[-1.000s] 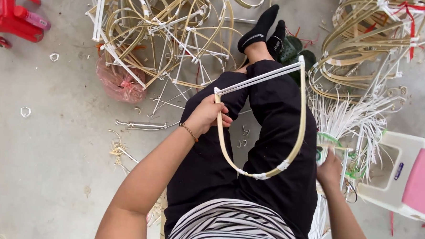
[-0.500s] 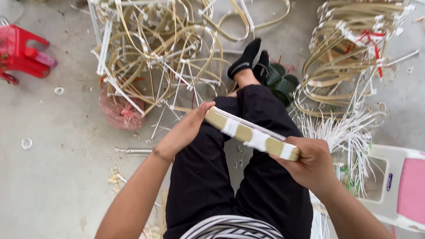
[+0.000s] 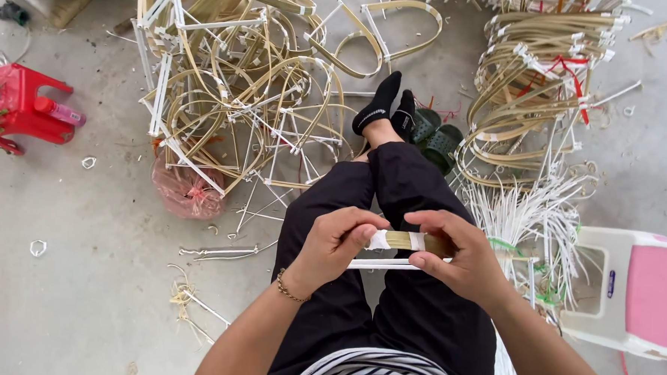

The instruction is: Cutting and assembling bamboo/wood frame components for furniture manufacturing.

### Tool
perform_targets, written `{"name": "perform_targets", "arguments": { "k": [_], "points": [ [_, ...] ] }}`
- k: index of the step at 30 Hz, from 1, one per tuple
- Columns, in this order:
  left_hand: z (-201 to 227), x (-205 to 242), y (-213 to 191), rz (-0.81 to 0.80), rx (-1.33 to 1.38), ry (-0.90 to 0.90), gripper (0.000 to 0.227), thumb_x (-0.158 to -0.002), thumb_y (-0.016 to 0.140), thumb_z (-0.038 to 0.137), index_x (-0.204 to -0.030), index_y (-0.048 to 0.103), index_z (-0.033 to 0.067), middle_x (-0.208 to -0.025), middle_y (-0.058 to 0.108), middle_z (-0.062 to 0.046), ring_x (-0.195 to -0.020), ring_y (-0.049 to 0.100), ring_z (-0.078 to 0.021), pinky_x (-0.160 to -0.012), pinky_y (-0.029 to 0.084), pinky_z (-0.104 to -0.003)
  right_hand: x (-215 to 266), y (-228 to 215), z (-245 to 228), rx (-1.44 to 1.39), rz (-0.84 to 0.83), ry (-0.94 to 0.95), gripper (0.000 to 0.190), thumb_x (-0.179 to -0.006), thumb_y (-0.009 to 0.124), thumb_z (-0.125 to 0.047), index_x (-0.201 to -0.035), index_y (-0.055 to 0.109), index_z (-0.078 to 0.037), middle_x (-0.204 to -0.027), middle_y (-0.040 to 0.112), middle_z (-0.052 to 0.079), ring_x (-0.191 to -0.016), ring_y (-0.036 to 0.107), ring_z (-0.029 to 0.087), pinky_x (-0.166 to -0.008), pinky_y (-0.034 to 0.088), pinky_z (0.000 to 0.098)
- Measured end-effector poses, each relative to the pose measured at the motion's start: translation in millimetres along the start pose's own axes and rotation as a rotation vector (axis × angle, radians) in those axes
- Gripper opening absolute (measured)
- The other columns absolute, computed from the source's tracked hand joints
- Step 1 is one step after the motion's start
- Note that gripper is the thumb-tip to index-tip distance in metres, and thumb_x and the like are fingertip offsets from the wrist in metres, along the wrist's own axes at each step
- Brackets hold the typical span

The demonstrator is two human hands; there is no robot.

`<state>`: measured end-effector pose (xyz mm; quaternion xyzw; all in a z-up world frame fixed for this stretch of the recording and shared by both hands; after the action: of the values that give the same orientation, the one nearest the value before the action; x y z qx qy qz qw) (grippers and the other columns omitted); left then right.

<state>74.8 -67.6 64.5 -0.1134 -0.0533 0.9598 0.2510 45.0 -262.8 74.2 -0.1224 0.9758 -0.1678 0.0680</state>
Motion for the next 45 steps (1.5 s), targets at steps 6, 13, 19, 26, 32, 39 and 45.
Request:
{"name": "perform_targets", "arguments": {
  "k": [6, 13, 19, 26, 32, 39, 45],
  "points": [
    [-6.8, 0.5, 2.5, 0.088, -0.006, -0.145, 0.022, -0.105, 0.063, 0.024, -0.100, 0.069, 0.0027, -0.072, 0.063, 0.001, -0.063, 0.051, -0.0035, -0.056, 0.043, -0.022, 1.2, 0.5, 7.3, 0.055, 0.034, 0.028, 0.043, -0.078, 0.085, -0.017, -0.119, 0.076, -0.011, -0.084, 0.057, -0.002, -0.058, 0.041, 0.007, -0.052, 0.036, 0.0246],
    [20.9, -13.4, -13.2, 0.069, -0.126, -0.149, 0.019, -0.101, 0.069, 0.021, -0.098, 0.069, 0.0021, -0.071, 0.065, -0.001, -0.061, 0.054, -0.0036, -0.054, 0.045, -0.022, 0.4, 6.7, 7.6, -0.088, 0.084, -0.047, 0.033, -0.087, 0.079, -0.017, -0.118, 0.075, -0.008, -0.090, 0.061, -0.002, -0.064, 0.049, 0.005, -0.057, 0.041, 0.0222],
    [17.1, -11.2, -11.7, 0.056, -0.153, -0.145, 0.019, -0.102, 0.068, 0.021, -0.099, 0.072, 0.0022, -0.067, 0.064, -0.001, -0.058, 0.050, -0.0040, -0.053, 0.042, -0.023, 7.7, 9.5, 23.2, -0.081, 0.136, -0.025, 0.031, -0.085, 0.081, -0.017, -0.115, 0.076, -0.007, -0.088, 0.062, -0.001, -0.064, 0.050, 0.007, -0.058, 0.041, 0.0236],
    [14.2, -7.5, -13.7, 0.079, -0.158, -0.101, 0.021, -0.102, 0.068, 0.023, -0.099, 0.072, 0.0024, -0.068, 0.065, 0.000, -0.058, 0.051, -0.0031, -0.053, 0.042, -0.022, 7.9, 10.3, 14.7, -0.027, 0.148, -0.175, 0.031, -0.087, 0.081, -0.018, -0.115, 0.074, -0.006, -0.091, 0.065, -0.001, -0.074, 0.056, 0.008, -0.065, 0.045, 0.0232],
    [7.7, -7.0, -12.9, 0.080, -0.117, -0.109, 0.022, -0.102, 0.068, 0.024, -0.099, 0.073, 0.0029, -0.071, 0.067, 0.001, -0.060, 0.052, -0.0025, -0.054, 0.043, -0.021, 12.7, 11.2, 40.8, -0.122, 0.173, -0.052, 0.028, -0.086, 0.080, -0.019, -0.111, 0.076, -0.006, -0.093, 0.064, 0.000, -0.066, 0.052, 0.006, -0.058, 0.042, 0.0217],
    [5.0, -13.1, -15.0, 0.111, -0.102, -0.067, 0.023, -0.101, 0.068, 0.024, -0.101, 0.072, 0.0013, -0.077, 0.068, 0.000, -0.067, 0.057, -0.0030, -0.058, 0.047, -0.022, 13.4, 6.4, 50.2, -0.149, 0.156, -0.097, 0.028, -0.090, 0.079, -0.017, -0.115, 0.075, -0.005, -0.098, 0.063, 0.002, -0.072, 0.055, 0.008, -0.064, 0.045, 0.0231],
    [2.4, -10.5, -38.2, 0.500, 0.689, -0.211, 0.025, -0.107, 0.056, 0.028, -0.117, 0.070, 0.0088, -0.072, 0.059, 0.002, -0.062, 0.053, -0.0059, -0.054, 0.044, -0.023, 14.3, 4.7, -66.4, 0.526, 0.517, -0.390, 0.054, -0.080, 0.080, -0.017, -0.128, 0.060, -0.002, -0.122, 0.060, 0.019, -0.110, 0.063, 0.039, -0.098, 0.050, 0.0411]
  ]
}}
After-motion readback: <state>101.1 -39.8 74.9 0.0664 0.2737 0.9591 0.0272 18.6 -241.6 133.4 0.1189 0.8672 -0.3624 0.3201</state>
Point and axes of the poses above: each hand's wrist, its own x-axis away from the middle knuckle, its own y-axis out of the palm, z = x × y, the point moved 7 cm from there along -x, towards the middle knuckle
